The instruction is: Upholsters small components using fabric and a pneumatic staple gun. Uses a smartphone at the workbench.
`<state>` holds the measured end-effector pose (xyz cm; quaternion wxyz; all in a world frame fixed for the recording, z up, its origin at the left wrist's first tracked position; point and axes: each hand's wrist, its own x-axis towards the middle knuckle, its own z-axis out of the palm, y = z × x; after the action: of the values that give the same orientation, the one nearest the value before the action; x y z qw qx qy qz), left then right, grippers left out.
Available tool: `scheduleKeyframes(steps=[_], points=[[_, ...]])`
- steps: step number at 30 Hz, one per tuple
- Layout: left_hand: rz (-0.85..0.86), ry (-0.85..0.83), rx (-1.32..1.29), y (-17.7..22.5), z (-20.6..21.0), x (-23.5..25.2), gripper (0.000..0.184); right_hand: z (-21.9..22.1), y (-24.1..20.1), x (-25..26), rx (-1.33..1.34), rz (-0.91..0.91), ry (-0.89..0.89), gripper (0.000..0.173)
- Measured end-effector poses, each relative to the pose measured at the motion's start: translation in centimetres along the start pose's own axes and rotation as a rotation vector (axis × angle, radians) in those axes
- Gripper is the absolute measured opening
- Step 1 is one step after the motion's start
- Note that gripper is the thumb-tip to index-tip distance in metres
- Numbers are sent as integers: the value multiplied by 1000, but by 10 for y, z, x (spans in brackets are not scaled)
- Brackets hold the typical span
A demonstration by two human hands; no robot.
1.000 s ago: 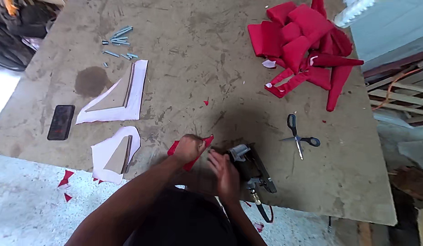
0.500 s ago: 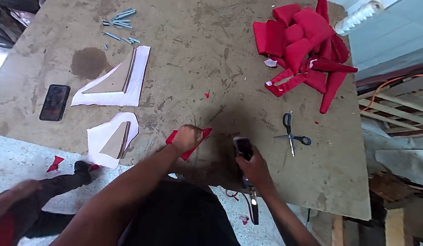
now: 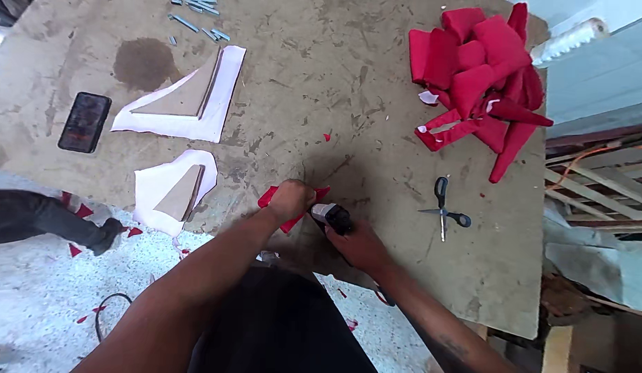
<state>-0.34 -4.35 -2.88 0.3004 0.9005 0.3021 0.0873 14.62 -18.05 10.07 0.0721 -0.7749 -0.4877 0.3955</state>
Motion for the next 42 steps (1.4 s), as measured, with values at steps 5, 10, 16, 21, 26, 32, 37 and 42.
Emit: scheduleKeyframes(steps=[5, 10, 16, 21, 26, 32, 37, 42], points=[[-4, -20, 5, 2, -3, 0, 35, 8, -9, -8, -45, 3, -61, 26], [-12, -4, 1, 1, 0, 0, 39, 22, -18, -20, -59, -24, -108, 23], [-15, -9, -1, 2, -1, 1, 39, 31, -30, -33, 23, -32, -114, 24], [0, 17, -2, 4, -1, 0, 37, 42, -30, -38, 9, -48, -117, 24], [-78, -75, -22, 6, -13, 6, 41, 20, 10, -51, 28, 17, 155, 33], [-245, -82, -621, 24, -60, 2, 50, 7, 84, -37, -79, 178, 378, 59], [-339, -2, -1316, 77, -106, -13, 43, 7, 32, -40, 561, -200, 511, 57], [-107, 132, -1382, 115, -120, -34, 46, 6, -47, -51, 837, -373, 491, 67]])
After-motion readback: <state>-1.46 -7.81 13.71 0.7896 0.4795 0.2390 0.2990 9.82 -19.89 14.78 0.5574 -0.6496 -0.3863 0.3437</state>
